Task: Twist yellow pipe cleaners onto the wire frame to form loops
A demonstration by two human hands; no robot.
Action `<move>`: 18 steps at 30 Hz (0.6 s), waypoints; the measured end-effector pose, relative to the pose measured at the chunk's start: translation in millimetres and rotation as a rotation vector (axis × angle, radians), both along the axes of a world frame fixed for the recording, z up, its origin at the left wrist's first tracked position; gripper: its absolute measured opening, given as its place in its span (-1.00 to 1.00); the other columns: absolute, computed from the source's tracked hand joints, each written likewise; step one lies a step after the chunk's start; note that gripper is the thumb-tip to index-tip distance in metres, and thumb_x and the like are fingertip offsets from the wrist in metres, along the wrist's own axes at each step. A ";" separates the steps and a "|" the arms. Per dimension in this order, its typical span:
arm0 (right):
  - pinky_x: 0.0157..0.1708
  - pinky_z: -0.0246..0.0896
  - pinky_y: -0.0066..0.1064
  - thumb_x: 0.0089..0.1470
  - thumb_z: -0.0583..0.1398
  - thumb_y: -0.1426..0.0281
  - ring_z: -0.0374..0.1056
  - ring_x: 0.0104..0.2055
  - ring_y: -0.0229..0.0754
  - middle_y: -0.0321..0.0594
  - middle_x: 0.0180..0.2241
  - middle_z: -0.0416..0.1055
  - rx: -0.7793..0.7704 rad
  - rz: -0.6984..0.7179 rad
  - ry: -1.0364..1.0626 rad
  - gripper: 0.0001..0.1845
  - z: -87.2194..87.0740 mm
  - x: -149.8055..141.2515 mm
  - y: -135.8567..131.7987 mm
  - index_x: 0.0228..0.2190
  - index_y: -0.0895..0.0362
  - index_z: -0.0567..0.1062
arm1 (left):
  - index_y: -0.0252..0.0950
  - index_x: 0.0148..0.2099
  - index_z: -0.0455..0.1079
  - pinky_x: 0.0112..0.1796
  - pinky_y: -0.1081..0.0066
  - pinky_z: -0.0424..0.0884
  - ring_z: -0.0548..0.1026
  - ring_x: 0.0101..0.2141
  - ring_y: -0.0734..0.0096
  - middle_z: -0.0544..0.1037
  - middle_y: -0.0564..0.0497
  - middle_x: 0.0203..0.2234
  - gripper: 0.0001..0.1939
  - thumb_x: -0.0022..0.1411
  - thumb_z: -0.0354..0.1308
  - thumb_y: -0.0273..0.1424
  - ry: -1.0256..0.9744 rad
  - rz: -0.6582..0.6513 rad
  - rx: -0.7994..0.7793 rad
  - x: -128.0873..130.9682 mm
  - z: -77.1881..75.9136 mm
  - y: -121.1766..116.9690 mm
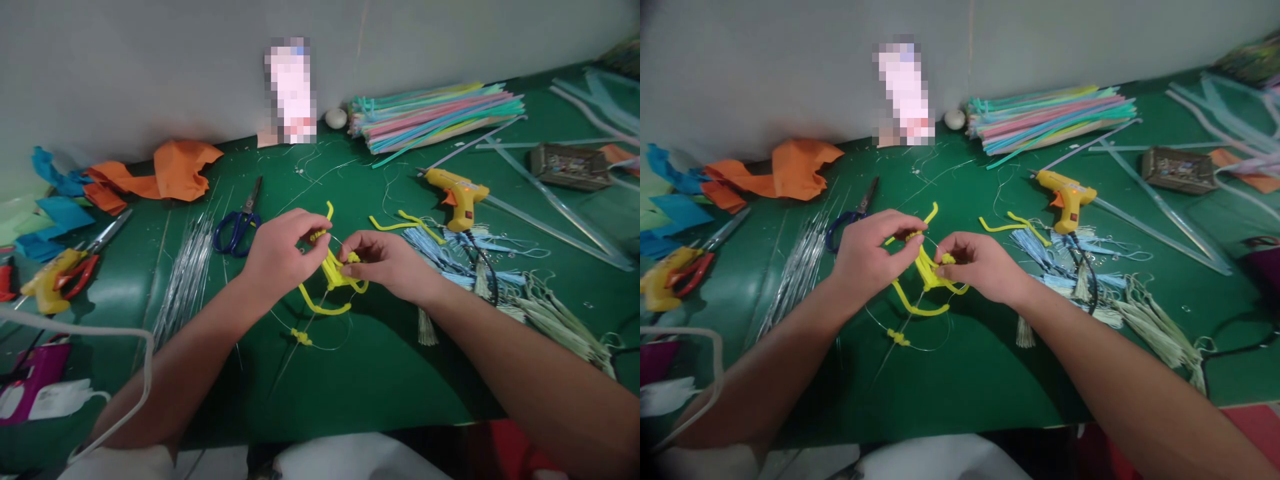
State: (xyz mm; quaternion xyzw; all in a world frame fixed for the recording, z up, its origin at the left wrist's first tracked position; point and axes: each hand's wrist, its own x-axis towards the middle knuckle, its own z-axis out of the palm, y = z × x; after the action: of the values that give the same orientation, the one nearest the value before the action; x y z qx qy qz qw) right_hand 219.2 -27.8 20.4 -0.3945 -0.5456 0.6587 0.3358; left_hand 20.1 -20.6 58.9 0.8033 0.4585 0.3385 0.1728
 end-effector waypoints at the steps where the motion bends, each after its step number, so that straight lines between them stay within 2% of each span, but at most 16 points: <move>1: -0.44 0.10 -0.39 -0.14 0.39 0.37 0.19 -0.46 -0.29 -0.31 -0.46 0.35 0.009 -0.006 0.009 -0.78 -0.2 0.2 -0.2 -0.42 0.12 0.49 | -0.29 -0.19 0.55 -0.26 0.42 0.44 0.55 -0.31 0.39 0.62 -0.03 -0.30 -0.86 0.23 0.17 -0.45 -0.003 -0.005 0.018 0.1 1.8 -0.4; 3: -0.43 0.12 -0.39 -0.13 0.39 0.38 0.21 -0.44 -0.29 -0.31 -0.45 0.36 0.028 -0.018 0.030 -0.79 -1.3 0.5 -0.6 -0.41 0.11 0.49 | -0.29 -0.21 0.56 -0.25 0.42 0.45 0.55 -0.26 0.38 0.61 -0.04 -0.26 -0.87 0.21 0.20 -0.44 -0.039 0.004 0.014 0.5 5.0 -1.3; 6: -0.43 0.14 -0.41 -0.11 0.38 0.39 0.22 -0.44 -0.30 -0.31 -0.44 0.38 0.063 -0.031 0.070 -0.81 -3.8 0.5 -1.0 -0.41 0.11 0.50 | -0.28 -0.23 0.57 -0.25 0.44 0.47 0.57 -0.24 0.37 0.64 -0.03 -0.24 -0.89 0.19 0.24 -0.42 -0.131 0.030 -0.086 0.9 8.2 -2.4; 10: -0.40 0.18 -0.41 -0.10 0.39 0.39 0.26 -0.42 -0.30 -0.30 -0.41 0.41 0.085 -0.038 0.105 -0.81 -6.0 0.3 -1.7 -0.40 0.12 0.50 | -0.29 -0.23 0.59 -0.27 0.45 0.48 0.58 -0.33 0.41 0.66 0.00 -0.33 -0.87 0.18 0.28 -0.37 -0.204 0.056 -0.231 0.3 10.6 -3.6; 15: -0.41 0.17 -0.42 -0.10 0.40 0.40 0.26 -0.43 -0.32 -0.31 -0.40 0.42 0.085 -0.049 0.104 -0.80 -5.9 0.6 -2.8 -0.39 0.12 0.51 | -0.28 -0.28 0.59 -0.37 0.48 0.46 0.55 -0.43 0.45 0.65 0.01 -0.40 -0.87 0.16 0.30 -0.34 -0.280 0.071 -0.345 0.9 13.2 -3.7; 18: -0.43 0.15 -0.42 -0.11 0.40 0.39 0.24 -0.45 -0.32 -0.31 -0.43 0.41 0.068 -0.051 0.105 -0.80 -4.7 -0.3 -2.7 -0.40 0.12 0.51 | -0.29 -0.28 0.59 -0.37 0.49 0.45 0.55 -0.42 0.47 0.65 0.01 -0.40 -0.88 0.13 0.32 -0.36 -0.342 0.070 -0.395 2.4 12.6 -2.4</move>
State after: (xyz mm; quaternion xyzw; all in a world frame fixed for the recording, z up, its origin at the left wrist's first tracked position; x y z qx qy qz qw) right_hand 219.0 -30.5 15.7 -0.3615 -0.5391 0.6509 0.3938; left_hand 22.5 -23.0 71.5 0.6686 0.5075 0.3791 0.3896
